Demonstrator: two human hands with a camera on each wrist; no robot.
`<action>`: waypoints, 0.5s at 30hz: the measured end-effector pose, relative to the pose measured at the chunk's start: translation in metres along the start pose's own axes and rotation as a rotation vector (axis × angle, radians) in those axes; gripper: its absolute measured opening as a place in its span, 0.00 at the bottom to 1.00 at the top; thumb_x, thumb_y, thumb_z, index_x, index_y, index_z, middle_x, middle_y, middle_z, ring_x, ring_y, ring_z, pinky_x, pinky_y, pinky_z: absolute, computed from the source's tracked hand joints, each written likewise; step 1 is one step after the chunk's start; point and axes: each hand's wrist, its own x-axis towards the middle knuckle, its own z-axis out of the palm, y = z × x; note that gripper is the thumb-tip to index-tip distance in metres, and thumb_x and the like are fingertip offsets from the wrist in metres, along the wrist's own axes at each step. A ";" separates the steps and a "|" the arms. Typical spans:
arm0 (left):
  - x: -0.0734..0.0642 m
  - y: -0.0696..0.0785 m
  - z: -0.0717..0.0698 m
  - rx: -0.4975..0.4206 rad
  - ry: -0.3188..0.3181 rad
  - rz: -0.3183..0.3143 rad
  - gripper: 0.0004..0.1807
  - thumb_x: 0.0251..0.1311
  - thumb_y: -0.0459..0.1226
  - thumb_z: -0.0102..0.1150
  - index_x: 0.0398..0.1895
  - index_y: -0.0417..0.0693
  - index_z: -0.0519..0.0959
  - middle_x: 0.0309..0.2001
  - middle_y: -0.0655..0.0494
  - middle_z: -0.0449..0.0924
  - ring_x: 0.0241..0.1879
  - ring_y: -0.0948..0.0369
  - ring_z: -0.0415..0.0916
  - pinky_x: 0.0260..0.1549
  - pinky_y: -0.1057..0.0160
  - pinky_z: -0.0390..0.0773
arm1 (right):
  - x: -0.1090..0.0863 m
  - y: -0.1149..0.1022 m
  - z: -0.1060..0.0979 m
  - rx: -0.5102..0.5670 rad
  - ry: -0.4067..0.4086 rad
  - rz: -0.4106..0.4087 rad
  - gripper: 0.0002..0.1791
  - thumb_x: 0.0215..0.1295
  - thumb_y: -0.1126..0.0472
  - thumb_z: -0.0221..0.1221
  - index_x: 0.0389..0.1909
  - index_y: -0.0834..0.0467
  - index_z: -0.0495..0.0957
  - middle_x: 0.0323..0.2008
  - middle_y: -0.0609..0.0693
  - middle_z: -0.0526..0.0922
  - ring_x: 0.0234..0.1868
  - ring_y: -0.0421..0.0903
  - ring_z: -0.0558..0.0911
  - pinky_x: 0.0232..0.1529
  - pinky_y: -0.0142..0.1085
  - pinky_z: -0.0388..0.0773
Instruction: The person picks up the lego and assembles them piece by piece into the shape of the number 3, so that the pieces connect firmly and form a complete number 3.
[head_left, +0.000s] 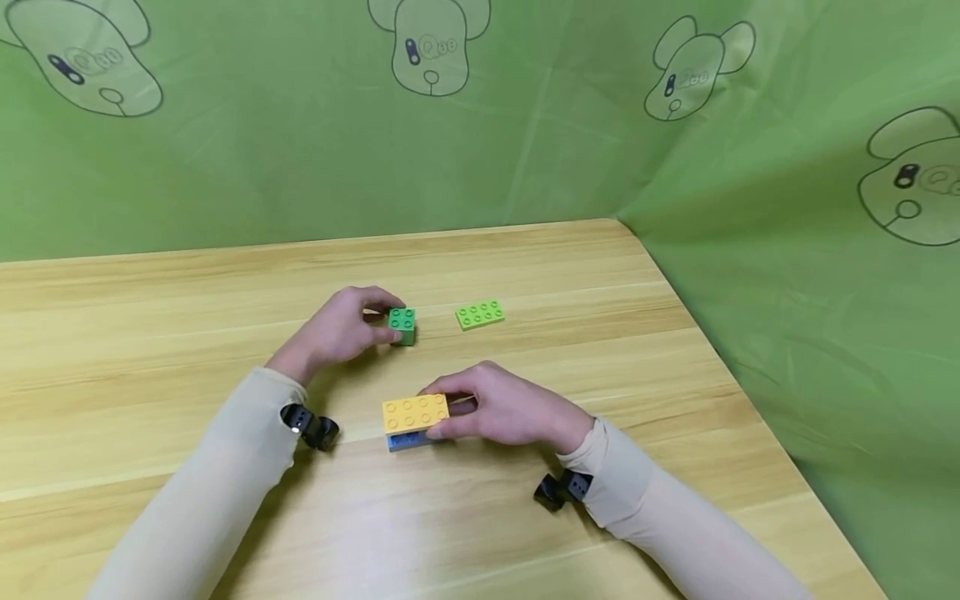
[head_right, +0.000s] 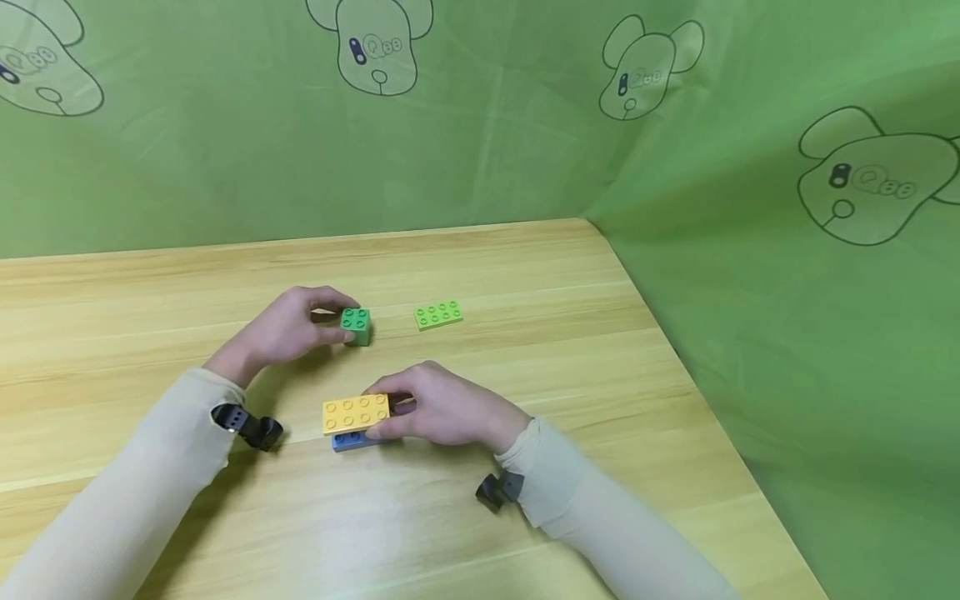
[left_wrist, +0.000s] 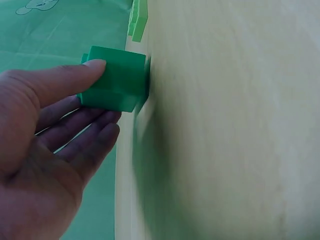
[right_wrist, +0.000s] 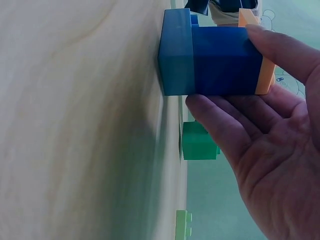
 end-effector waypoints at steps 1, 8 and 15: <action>-0.001 0.000 -0.001 -0.005 0.003 -0.001 0.25 0.58 0.34 0.68 0.59 0.40 0.76 0.57 0.45 0.75 0.59 0.48 0.71 0.61 0.49 0.70 | 0.000 0.000 0.000 -0.004 0.000 -0.003 0.21 0.64 0.55 0.67 0.56 0.55 0.80 0.46 0.39 0.84 0.48 0.35 0.82 0.50 0.32 0.79; -0.006 0.000 -0.003 -0.045 0.019 0.015 0.24 0.58 0.36 0.69 0.57 0.40 0.77 0.52 0.46 0.78 0.56 0.49 0.73 0.57 0.50 0.73 | 0.000 0.000 0.000 -0.033 0.005 -0.015 0.20 0.63 0.54 0.67 0.55 0.54 0.80 0.45 0.37 0.83 0.47 0.35 0.81 0.50 0.33 0.79; -0.012 -0.002 -0.004 -0.089 0.026 0.027 0.22 0.58 0.38 0.69 0.55 0.41 0.78 0.48 0.47 0.80 0.51 0.50 0.76 0.50 0.51 0.77 | -0.001 -0.001 0.000 -0.032 0.010 -0.007 0.20 0.63 0.55 0.67 0.55 0.54 0.80 0.45 0.38 0.83 0.47 0.35 0.81 0.50 0.34 0.79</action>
